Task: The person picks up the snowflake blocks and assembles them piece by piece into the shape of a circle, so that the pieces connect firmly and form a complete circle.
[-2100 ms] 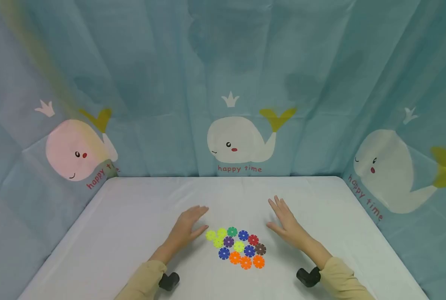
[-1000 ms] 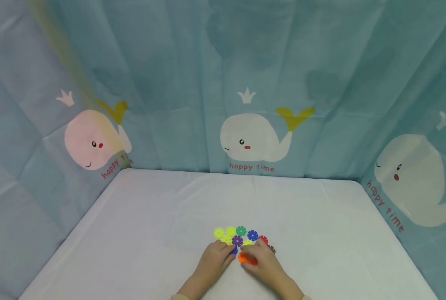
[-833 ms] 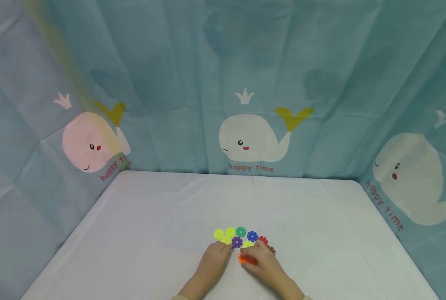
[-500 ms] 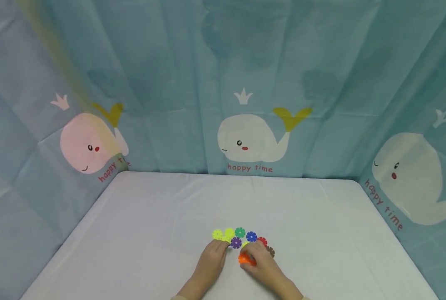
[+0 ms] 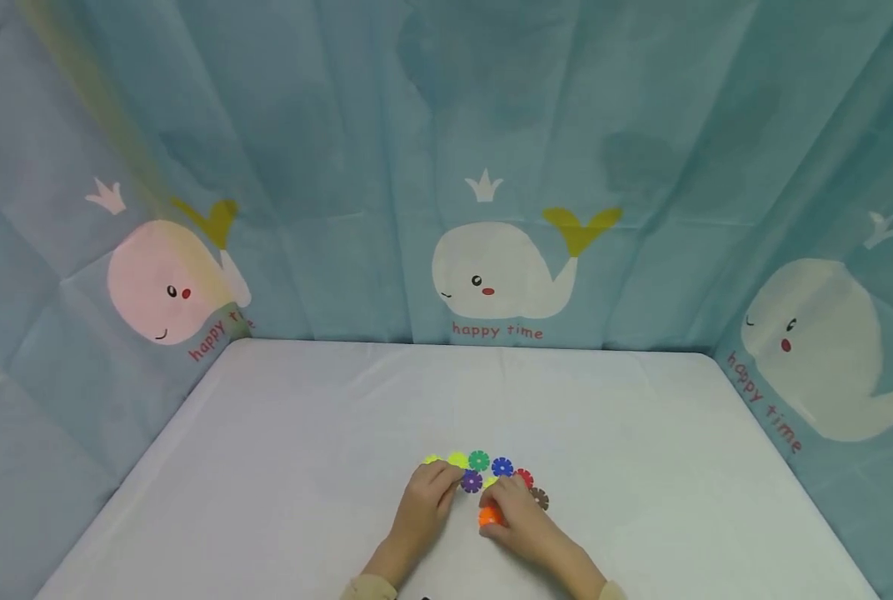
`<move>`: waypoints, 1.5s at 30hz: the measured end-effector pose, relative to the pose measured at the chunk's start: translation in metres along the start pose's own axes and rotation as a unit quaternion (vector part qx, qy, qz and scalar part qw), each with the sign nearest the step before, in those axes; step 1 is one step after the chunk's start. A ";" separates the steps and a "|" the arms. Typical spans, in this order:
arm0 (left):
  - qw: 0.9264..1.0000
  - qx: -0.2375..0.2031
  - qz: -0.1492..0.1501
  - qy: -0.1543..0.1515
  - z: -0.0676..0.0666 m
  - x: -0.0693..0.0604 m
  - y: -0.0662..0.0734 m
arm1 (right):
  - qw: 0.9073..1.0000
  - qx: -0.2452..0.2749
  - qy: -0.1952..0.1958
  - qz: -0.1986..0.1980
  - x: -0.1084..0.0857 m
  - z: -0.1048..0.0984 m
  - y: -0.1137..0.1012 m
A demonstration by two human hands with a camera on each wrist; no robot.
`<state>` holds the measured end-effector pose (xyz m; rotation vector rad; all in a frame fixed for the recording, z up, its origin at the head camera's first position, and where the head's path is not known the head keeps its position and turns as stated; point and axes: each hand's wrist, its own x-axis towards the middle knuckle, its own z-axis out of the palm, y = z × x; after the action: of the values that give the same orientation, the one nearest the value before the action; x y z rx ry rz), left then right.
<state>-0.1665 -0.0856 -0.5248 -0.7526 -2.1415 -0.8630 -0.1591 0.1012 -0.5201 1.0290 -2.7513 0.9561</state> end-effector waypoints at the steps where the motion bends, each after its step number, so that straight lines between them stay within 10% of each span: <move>1: 1.000 -0.007 0.004 0.002 0.000 0.000 0.001 | 1.000 0.013 -0.001 0.007 -0.001 -0.001 0.001; 9: 0.999 -0.043 0.019 0.006 0.002 0.003 0.005 | 0.999 0.043 0.015 0.005 -0.005 -0.006 0.004; 13: 0.998 -0.052 0.019 0.004 0.002 0.003 0.004 | 0.990 0.111 0.084 0.030 -0.004 -0.006 0.004; 16: 0.997 -0.080 -0.005 -0.005 0.005 0.003 0.004 | 0.949 0.244 0.172 0.103 -0.004 -0.009 0.005; 20: 0.994 -0.103 -0.040 0.002 0.011 0.004 0.005 | 0.859 0.424 0.228 0.176 -0.003 -0.013 0.009; 26: 0.991 -0.114 -0.070 -0.015 0.024 0.017 0.010 | 0.819 0.500 0.205 0.194 -0.001 -0.014 0.013; 35: 0.991 -0.120 -0.062 0.005 0.027 0.013 0.016 | 0.812 0.533 0.177 0.159 -0.001 -0.011 0.017; 45: 0.988 -0.134 -0.080 -0.002 0.025 0.017 0.014 | 0.863 0.489 0.101 0.083 0.004 -0.018 0.023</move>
<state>-0.1762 -0.0537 -0.5204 -0.7210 -2.1345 -1.2539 -0.1784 0.1224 -0.5170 0.6432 -2.1196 2.4365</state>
